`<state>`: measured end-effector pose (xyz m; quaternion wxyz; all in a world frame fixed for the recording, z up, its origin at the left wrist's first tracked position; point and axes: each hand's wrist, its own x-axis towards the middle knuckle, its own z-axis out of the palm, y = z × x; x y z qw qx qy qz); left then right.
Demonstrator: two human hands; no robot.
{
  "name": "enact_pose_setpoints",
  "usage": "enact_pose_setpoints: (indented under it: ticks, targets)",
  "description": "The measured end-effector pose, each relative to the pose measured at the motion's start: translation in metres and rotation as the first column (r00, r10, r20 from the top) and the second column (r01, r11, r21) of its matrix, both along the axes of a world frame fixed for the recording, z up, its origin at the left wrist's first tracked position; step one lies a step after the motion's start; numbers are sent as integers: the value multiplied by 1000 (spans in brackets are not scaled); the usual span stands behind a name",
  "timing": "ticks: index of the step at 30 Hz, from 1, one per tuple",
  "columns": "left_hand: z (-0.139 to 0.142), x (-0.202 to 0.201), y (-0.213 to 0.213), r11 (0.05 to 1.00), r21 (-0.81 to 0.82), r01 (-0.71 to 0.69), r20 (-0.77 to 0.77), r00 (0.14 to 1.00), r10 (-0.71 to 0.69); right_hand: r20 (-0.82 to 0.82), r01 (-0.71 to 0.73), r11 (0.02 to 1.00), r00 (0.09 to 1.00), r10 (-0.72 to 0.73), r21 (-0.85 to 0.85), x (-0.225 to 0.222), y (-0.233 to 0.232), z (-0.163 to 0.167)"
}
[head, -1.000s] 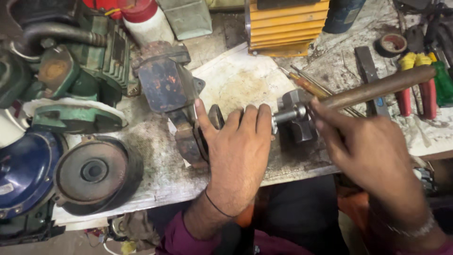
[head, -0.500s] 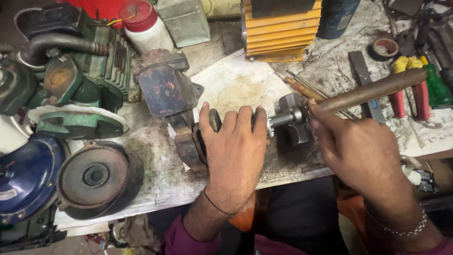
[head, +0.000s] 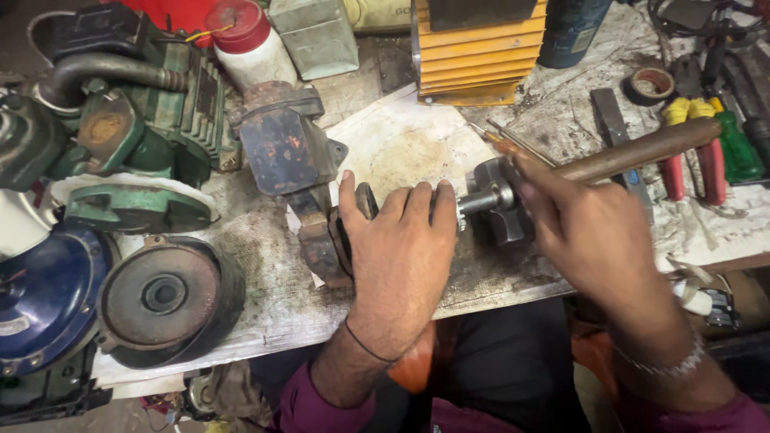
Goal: The person fits a metal component onto a shaft clamped in a bench vise, pressing and tapping it into place by hand and with a mallet, then rotates and repositions the assembly to seat the part and checks the fit while it remains in the vise.
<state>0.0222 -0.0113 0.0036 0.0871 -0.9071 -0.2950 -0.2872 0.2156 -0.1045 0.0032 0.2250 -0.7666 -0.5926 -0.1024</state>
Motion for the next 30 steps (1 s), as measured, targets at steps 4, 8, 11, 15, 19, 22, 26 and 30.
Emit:
enact_pose_setpoints:
  ticks: [4,8,11,15,19,22,26,30]
  targets:
    - [-1,0,-1,1000,-14,7,16,1000,-7,36,20,998,999,-18,-59,2,-6,1]
    - [1,0,-1,1000,-29,13,7,1000,-13,-5,38,999,999,-38,-24,1,-1,1]
    - [2,-1,0,999,-44,24,2,1000,-24,36,53,994,998,-50,-99,-3,-3,6]
    - [3,0,0,999,-51,10,-5,1000,-10,-25,54,997,998,-55,-58,-1,0,7]
    - [4,-2,0,998,-60,20,-20,1000,-21,-52,10,1000,999,-11,-27,8,2,-4]
    - [4,-2,-1,998,-57,11,-33,999,-13,-63,-12,998,998,8,-62,13,1,-9]
    - [4,-2,-2,998,-69,1,-38,999,-4,-34,-6,999,999,5,-47,10,0,-7]
    - [4,-2,-1,997,-77,5,-44,999,-9,-60,-4,987,998,-6,-163,2,-1,-2]
